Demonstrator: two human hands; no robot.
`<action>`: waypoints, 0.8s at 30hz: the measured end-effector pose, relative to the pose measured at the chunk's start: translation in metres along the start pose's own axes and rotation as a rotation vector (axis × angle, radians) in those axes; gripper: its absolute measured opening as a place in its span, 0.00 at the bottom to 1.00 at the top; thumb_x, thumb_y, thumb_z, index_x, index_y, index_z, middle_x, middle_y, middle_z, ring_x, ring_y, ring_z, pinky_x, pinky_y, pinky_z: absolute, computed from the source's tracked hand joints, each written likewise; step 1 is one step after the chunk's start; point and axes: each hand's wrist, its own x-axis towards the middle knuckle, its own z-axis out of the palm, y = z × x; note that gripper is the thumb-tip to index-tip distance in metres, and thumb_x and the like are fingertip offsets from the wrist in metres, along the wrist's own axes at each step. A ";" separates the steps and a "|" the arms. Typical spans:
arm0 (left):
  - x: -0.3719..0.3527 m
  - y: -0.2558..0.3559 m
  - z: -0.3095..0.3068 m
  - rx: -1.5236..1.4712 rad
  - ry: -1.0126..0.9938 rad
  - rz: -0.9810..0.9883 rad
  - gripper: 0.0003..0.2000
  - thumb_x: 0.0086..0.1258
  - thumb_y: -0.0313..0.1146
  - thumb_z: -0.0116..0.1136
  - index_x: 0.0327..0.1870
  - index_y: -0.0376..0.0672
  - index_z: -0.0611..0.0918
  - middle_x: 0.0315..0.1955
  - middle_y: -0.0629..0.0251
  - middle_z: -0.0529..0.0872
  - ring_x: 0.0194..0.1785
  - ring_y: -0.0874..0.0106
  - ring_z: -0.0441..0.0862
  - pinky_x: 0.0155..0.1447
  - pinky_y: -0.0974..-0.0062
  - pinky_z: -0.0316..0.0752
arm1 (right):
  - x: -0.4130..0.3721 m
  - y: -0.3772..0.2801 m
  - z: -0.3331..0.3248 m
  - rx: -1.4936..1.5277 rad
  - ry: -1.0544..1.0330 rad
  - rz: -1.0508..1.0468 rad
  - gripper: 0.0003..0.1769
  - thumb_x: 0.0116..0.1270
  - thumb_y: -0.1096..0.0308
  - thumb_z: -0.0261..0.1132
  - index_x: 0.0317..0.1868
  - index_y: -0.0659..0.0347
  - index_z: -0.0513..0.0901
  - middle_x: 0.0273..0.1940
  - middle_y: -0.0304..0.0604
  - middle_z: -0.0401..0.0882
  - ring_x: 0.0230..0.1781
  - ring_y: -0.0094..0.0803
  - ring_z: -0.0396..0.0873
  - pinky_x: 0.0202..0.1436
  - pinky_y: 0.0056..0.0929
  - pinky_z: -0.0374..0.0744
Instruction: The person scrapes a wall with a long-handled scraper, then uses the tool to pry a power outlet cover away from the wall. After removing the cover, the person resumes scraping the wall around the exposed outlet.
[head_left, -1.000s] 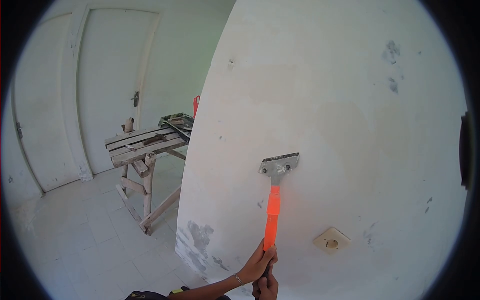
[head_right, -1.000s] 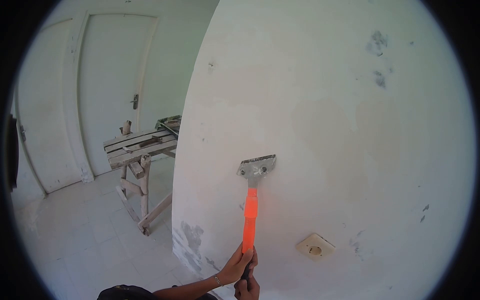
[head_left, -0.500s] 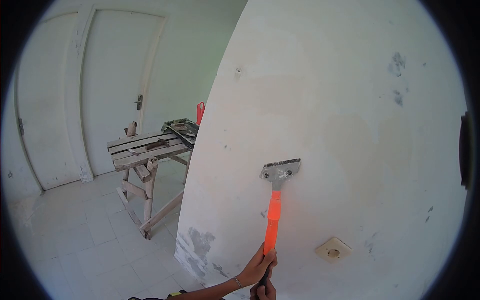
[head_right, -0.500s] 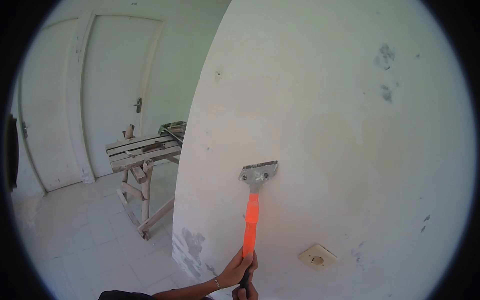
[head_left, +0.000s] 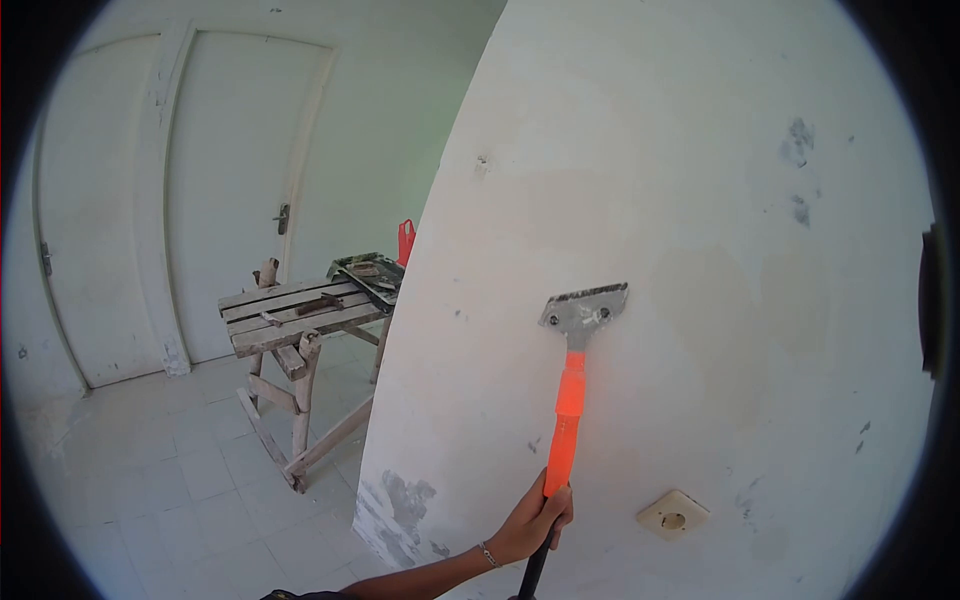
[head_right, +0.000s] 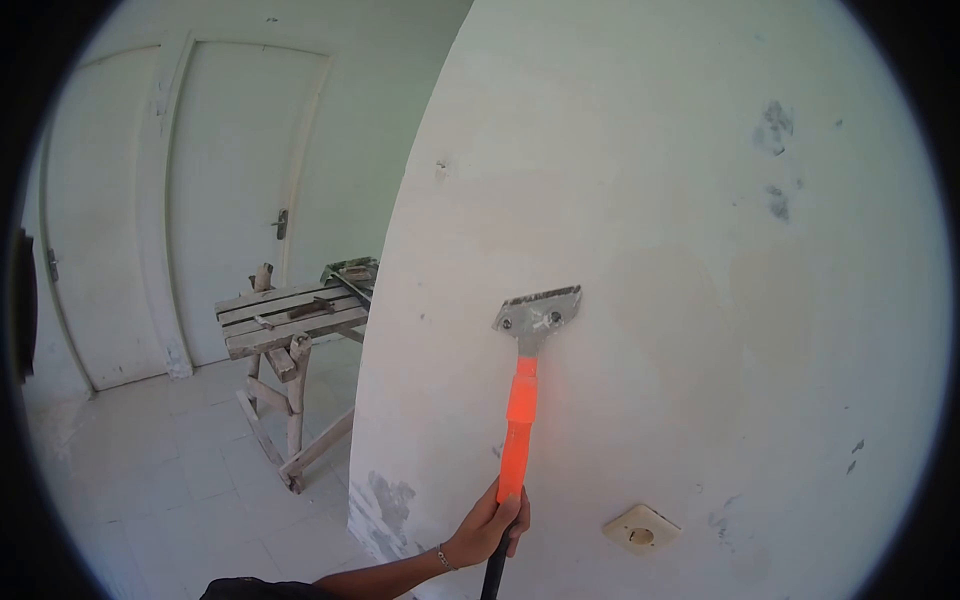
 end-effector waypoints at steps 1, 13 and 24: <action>0.010 0.007 -0.004 -0.005 0.002 0.043 0.18 0.84 0.52 0.37 0.45 0.44 0.66 0.22 0.70 0.70 0.16 0.81 0.68 0.23 0.83 0.72 | 0.009 -0.012 0.011 0.007 -0.013 -0.015 0.31 0.71 0.37 0.59 0.47 0.62 0.77 0.19 0.28 0.66 0.11 0.14 0.57 0.14 0.19 0.55; 0.015 0.029 -0.007 0.008 -0.001 0.047 0.17 0.84 0.49 0.38 0.51 0.42 0.66 0.22 0.72 0.69 0.16 0.84 0.65 0.19 0.85 0.70 | 0.014 -0.036 0.036 0.051 -0.047 -0.038 0.31 0.73 0.39 0.58 0.48 0.64 0.76 0.18 0.28 0.64 0.11 0.16 0.59 0.14 0.19 0.57; 0.014 0.050 -0.005 0.053 0.012 0.073 0.15 0.84 0.47 0.37 0.45 0.43 0.66 0.19 0.71 0.69 0.14 0.82 0.65 0.18 0.84 0.70 | 0.001 -0.035 0.049 0.023 0.008 -0.034 0.30 0.74 0.40 0.57 0.47 0.64 0.77 0.18 0.27 0.64 0.11 0.14 0.57 0.13 0.19 0.57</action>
